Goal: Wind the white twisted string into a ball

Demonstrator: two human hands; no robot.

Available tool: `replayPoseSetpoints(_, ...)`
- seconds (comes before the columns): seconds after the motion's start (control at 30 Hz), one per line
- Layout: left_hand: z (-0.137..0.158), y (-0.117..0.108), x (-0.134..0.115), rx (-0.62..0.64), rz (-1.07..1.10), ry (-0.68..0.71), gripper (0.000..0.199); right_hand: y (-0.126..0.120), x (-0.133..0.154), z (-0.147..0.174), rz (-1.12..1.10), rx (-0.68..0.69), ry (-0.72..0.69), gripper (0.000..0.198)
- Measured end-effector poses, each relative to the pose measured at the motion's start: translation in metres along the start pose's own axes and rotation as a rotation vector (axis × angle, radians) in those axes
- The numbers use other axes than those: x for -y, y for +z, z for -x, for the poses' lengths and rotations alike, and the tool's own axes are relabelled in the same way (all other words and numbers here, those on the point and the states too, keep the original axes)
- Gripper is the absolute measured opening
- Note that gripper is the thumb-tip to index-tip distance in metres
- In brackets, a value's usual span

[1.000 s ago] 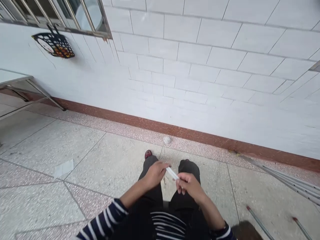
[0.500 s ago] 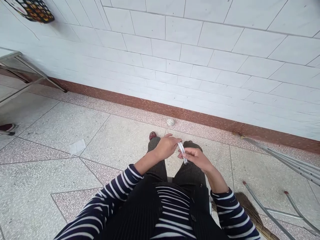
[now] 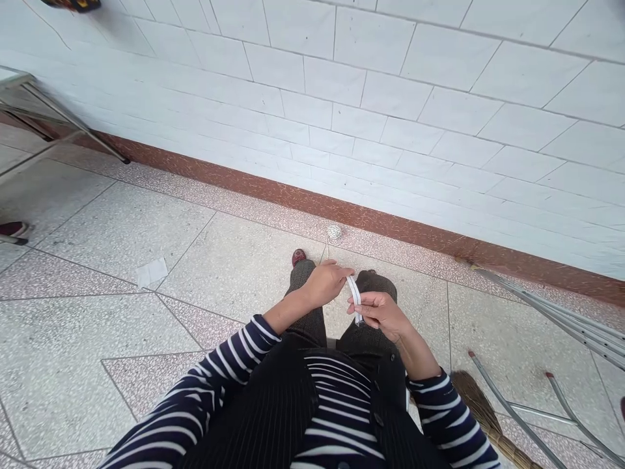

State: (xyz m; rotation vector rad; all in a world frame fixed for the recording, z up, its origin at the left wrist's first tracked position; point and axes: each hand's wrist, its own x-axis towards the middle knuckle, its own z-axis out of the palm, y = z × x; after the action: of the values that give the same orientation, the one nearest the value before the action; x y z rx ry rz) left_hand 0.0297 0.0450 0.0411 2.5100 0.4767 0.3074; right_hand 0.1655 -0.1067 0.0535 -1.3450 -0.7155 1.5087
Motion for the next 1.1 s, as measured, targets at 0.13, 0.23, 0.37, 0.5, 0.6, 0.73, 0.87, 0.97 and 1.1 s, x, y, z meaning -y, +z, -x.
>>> replayPoseSetpoints(0.13,0.006,0.015,0.007,0.047,0.178,-0.149,0.029,0.004,-0.007,0.0,-0.098,-0.027,-0.021,0.038)
replayPoseSetpoints(0.23,0.017,0.032,0.01,0.119,0.368,-0.248,0.028,0.007,-0.008,-0.002,-0.11,-0.083,-0.067,0.046)
replayPoseSetpoints(0.37,0.037,0.05,0.005,0.237,0.627,-0.33,0.038,0.01,-0.009,-0.009,-0.044,-0.24,-0.166,0.053)
replayPoseSetpoints(0.5,0.058,0.046,-0.01,0.401,0.919,-0.278,0.04,0.004,-0.018,-0.022,0.11,-0.43,-0.251,0.054)
replayPoseSetpoints(0.6,0.065,0.029,-0.02,0.474,1.039,-0.284,0.04,-0.002,-0.032,-0.028,0.259,-0.505,-0.264,0.052)
replayPoseSetpoints(0.73,0.054,0.004,-0.024,0.413,1.198,-0.284,0.04,-0.001,-0.05,-0.019,0.437,-0.456,-0.244,0.047)
replayPoseSetpoints(0.87,0.027,-0.012,-0.01,0.28,1.121,-0.273,0.039,0.009,-0.056,0.0,0.528,-0.313,-0.209,0.04)
replayPoseSetpoints(0.97,0.008,-0.015,0.004,0.228,0.858,-0.3,0.04,0.017,-0.054,0.013,0.515,-0.218,-0.177,0.036)
replayPoseSetpoints(1.1,-0.002,-0.006,0.013,0.196,0.646,-0.294,0.042,0.027,-0.044,0.024,0.391,-0.094,-0.129,0.031)
